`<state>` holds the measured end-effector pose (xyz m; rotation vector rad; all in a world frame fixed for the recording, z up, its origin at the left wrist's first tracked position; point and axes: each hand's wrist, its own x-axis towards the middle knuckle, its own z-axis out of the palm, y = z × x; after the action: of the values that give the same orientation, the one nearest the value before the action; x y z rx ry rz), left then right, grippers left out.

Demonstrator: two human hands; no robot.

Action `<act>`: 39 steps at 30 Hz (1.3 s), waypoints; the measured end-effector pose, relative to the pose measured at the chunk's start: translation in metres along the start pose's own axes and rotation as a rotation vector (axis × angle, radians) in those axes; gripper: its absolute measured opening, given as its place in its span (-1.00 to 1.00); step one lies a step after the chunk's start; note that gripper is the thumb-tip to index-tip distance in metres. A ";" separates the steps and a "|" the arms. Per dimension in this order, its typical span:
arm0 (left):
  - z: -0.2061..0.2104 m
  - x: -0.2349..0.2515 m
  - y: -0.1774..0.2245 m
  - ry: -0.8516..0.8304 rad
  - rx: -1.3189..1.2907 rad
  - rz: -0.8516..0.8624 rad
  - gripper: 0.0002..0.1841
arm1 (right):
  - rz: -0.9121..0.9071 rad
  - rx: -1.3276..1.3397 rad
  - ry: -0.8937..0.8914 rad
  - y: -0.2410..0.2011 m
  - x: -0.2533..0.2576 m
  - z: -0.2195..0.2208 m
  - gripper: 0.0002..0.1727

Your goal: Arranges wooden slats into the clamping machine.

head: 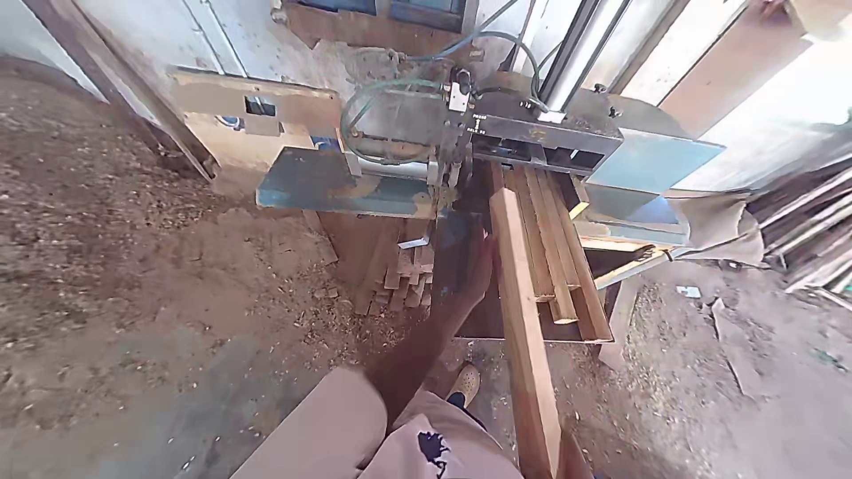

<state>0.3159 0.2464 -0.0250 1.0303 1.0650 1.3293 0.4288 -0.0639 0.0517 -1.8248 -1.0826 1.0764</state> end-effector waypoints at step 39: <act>0.067 0.195 -0.027 -0.212 1.476 0.302 -0.16 | -0.569 -0.971 -0.062 -0.065 0.491 0.002 -0.06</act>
<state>0.3810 0.4437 -0.0368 2.3878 1.7701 0.4158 0.5511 0.4083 -0.0310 -1.9256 -2.2426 0.2418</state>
